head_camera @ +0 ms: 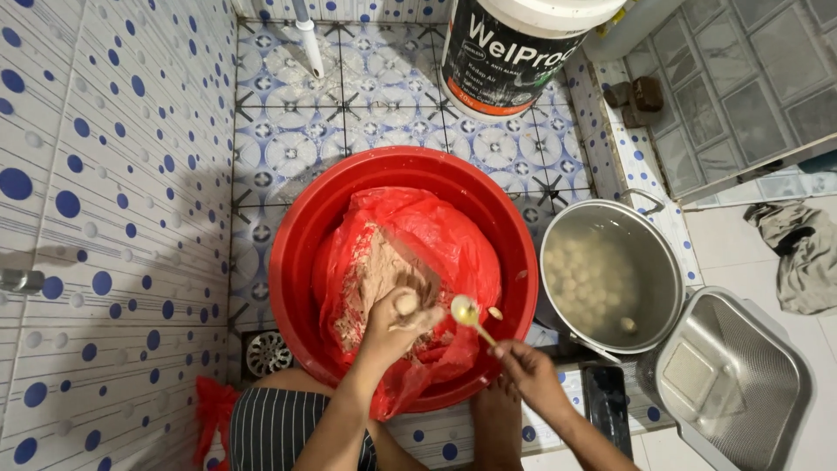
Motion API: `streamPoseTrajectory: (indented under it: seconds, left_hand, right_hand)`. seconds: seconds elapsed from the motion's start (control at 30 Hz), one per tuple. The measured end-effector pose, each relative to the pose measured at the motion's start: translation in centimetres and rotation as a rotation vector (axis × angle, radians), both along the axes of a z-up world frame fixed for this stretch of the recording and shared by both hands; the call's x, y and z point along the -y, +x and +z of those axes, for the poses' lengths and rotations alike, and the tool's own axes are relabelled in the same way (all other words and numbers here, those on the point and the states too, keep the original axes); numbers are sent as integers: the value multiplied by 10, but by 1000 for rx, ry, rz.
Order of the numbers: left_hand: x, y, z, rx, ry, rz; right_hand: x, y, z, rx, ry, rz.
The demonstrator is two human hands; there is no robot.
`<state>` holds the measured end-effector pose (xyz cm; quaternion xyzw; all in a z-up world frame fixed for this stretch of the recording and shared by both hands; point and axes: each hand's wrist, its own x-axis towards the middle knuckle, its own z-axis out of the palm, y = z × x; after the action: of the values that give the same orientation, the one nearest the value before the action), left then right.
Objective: A person uses their hand and a spoon to portion a meat mixture into balls and drop them into a pot of liquid.
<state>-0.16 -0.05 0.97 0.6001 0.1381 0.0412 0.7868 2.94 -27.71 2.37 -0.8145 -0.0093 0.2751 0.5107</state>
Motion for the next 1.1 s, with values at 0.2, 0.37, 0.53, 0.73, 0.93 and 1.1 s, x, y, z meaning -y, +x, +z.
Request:
streamPoseTrajectory:
  seconds: [0.2,0.37,0.53,0.73,0.93,1.1]
  left_hand:
    - [-3,-1,22,-102,7,-26]
    - [6,-4,21,-40,-193,-6]
    - [11,-4,6,-119,-119,5]
    - [16,1,-16,40,358,70]
    - [16,-1,-8,-165,-76,53]
    - [17,3,-7,-207,51,91]
  right_hand:
    - [-34,12,76,140,-129,24]
    - [-56,10,114,439,-197,175]
    - [-71,5,137,828,-279,374]
    - [-79,1,140,960,-475,499]
    - [-82,-1,138,979,-489,499]
    - [-83,-3,133,917,-478,512]
